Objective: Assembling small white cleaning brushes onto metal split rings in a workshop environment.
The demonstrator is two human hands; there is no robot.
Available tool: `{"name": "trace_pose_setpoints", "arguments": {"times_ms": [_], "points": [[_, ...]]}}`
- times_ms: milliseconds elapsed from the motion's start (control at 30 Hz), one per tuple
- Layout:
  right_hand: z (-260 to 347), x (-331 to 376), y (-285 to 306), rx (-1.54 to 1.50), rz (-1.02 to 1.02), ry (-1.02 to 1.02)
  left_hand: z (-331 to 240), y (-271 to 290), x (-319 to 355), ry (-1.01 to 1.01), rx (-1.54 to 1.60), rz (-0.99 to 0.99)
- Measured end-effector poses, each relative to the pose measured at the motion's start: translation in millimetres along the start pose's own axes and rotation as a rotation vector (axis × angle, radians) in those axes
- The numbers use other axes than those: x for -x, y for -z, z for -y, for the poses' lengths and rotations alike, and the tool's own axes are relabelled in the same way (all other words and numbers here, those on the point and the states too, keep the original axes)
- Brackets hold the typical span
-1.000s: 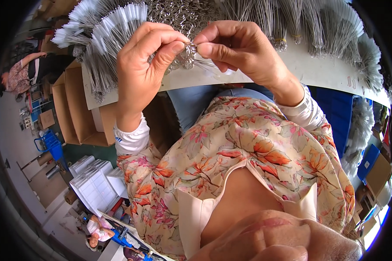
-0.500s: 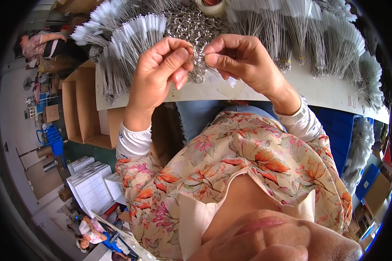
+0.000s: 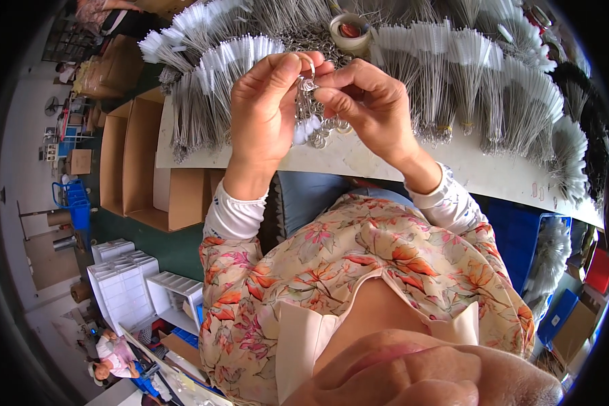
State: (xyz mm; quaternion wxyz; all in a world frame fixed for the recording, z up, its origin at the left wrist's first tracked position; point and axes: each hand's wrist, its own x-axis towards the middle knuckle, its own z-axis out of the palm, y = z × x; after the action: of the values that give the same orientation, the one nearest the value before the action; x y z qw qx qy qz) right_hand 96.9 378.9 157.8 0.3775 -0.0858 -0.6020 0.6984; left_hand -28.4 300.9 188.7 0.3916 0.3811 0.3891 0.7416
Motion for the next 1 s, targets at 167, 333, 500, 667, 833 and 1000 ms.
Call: {"name": "trace_pose_setpoints", "arguments": {"times_ms": [167, 333, 500, 667, 833, 1000], "points": [[-6, -19, -2, 0.173, -0.050, 0.271, -2, -6, -9, -0.174, 0.058, -0.099], [26, -34, -8, 0.433, -0.012, 0.526, -18, -16, -8, -0.297, -0.151, -0.141], [20, -42, -29, -0.148, 0.198, -0.112, -48, 23, 19, 0.029, -0.509, 0.006], [-29, -18, -48, -0.198, 0.430, -0.560, -54, 101, 82, -0.081, -1.188, 0.250], [-86, 30, -42, 0.470, 0.635, -0.514, 50, 256, 239, 0.280, -1.227, -0.336], [-110, 80, -32, 0.575, 0.661, -0.601, 187, 291, 385, 0.619, -1.160, -0.281]]}}
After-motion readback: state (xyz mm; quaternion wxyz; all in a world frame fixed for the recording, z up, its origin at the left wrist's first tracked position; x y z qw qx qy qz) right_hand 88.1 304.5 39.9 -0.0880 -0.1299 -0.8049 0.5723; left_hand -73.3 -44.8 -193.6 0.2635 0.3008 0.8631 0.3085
